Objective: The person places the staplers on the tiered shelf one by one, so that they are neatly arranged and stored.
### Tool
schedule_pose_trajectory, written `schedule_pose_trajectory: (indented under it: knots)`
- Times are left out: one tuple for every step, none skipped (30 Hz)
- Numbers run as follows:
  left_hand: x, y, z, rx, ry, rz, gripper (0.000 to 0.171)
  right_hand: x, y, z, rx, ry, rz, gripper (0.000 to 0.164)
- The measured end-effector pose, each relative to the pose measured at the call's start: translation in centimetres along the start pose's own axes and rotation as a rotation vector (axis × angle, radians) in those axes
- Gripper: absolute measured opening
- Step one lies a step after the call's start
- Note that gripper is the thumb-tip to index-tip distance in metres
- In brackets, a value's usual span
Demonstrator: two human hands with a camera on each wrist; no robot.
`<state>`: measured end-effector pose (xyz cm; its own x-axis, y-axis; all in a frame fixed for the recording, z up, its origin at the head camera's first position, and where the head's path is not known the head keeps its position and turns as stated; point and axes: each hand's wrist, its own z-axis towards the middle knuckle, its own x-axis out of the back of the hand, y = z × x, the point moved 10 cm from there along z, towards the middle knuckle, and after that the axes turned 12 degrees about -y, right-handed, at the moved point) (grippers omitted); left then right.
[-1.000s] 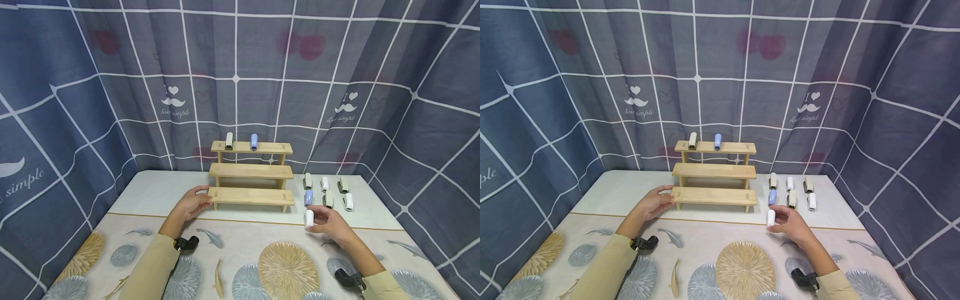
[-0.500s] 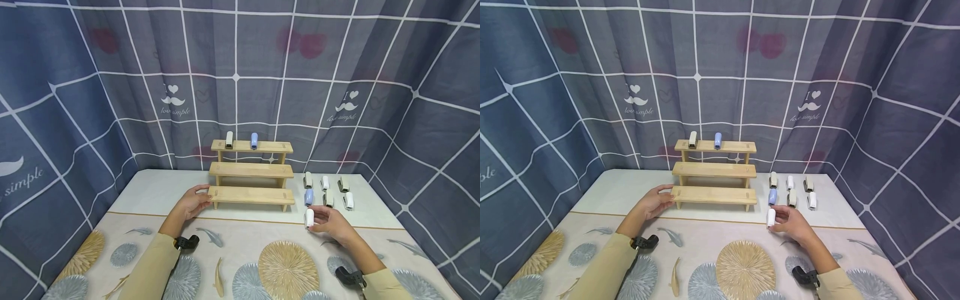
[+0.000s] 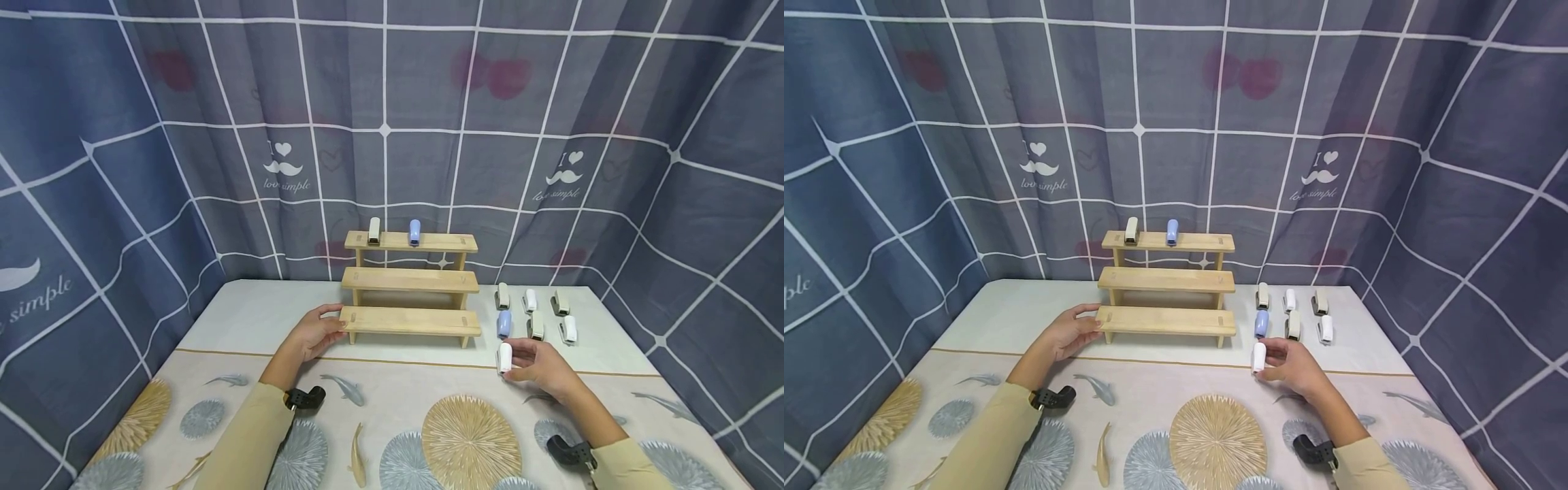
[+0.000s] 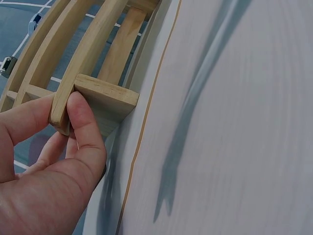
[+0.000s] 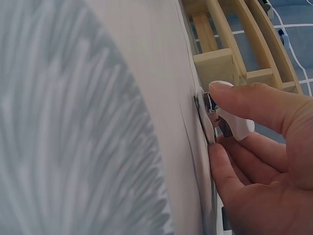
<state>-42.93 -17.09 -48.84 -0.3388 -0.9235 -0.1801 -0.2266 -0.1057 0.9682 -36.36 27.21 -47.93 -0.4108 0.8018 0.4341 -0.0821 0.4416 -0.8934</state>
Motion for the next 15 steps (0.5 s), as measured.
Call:
schedule_pose_trajectory:
  knots:
    - [0.0, 0.0, 0.0, 0.001, 0.001, 0.000, 0.066, 0.0, 0.0, 0.0, 0.003, 0.002, 0.003, 0.077]
    - [0.0, 0.0, -0.1, 0.001, 0.003, -0.002, 0.065, 0.0, 0.0, 0.1, 0.010, -0.002, 0.006, 0.077]
    - [0.1, 0.0, -0.1, 0.001, 0.004, -0.002, 0.065, 0.0, 0.0, 0.1, 0.018, -0.007, 0.006, 0.076]
    - [0.1, -0.1, -0.1, 0.002, 0.006, -0.005, 0.065, 0.0, 0.0, 0.2, 0.021, -0.006, 0.011, 0.076]
    - [0.1, -0.1, -0.1, 0.002, 0.008, -0.006, 0.065, 0.1, -0.1, 0.2, 0.023, -0.004, 0.018, 0.075]
    - [0.1, -0.1, 0.0, 0.003, 0.009, -0.005, 0.065, 0.1, -0.2, 0.2, 0.031, -0.004, 0.015, 0.075]
    - [0.1, -0.1, 0.0, 0.004, 0.010, -0.004, 0.065, 0.1, -0.3, 0.2, 0.039, -0.002, 0.012, 0.074]
    - [0.2, -0.1, 0.0, 0.005, 0.011, -0.002, 0.065, 0.2, -0.5, 0.3, 0.047, 0.002, 0.008, 0.073]
    - [0.2, -0.1, 0.0, 0.006, 0.012, -0.002, 0.065, 0.3, -0.6, 0.3, 0.054, 0.010, 0.005, 0.073]
    - [0.2, -0.1, 0.0, 0.005, 0.012, -0.002, 0.065, 0.3, -0.8, 0.3, 0.062, 0.015, 0.005, 0.073]
    - [0.2, -0.1, 0.0, 0.005, 0.011, -0.001, 0.066, 0.4, -1.0, 0.4, 0.071, 0.019, 0.005, 0.073]
    - [0.2, -0.1, 0.0, 0.006, 0.011, -0.002, 0.065, 0.5, -1.2, 0.4, 0.080, 0.020, 0.011, 0.074]
    - [0.1, -0.1, 0.0, 0.005, 0.011, -0.005, 0.065, 0.5, -1.4, 0.5, 0.085, 0.023, 0.025, 0.074]
    - [0.1, -0.1, 0.0, 0.005, 0.010, -0.004, 0.066, 0.5, -1.6, 0.6, 0.094, 0.021, 0.037, 0.074]
    - [0.1, -0.1, 0.0, 0.006, 0.010, -0.002, 0.066, 0.5, -1.8, 0.7, 0.104, 0.018, 0.053, 0.074]
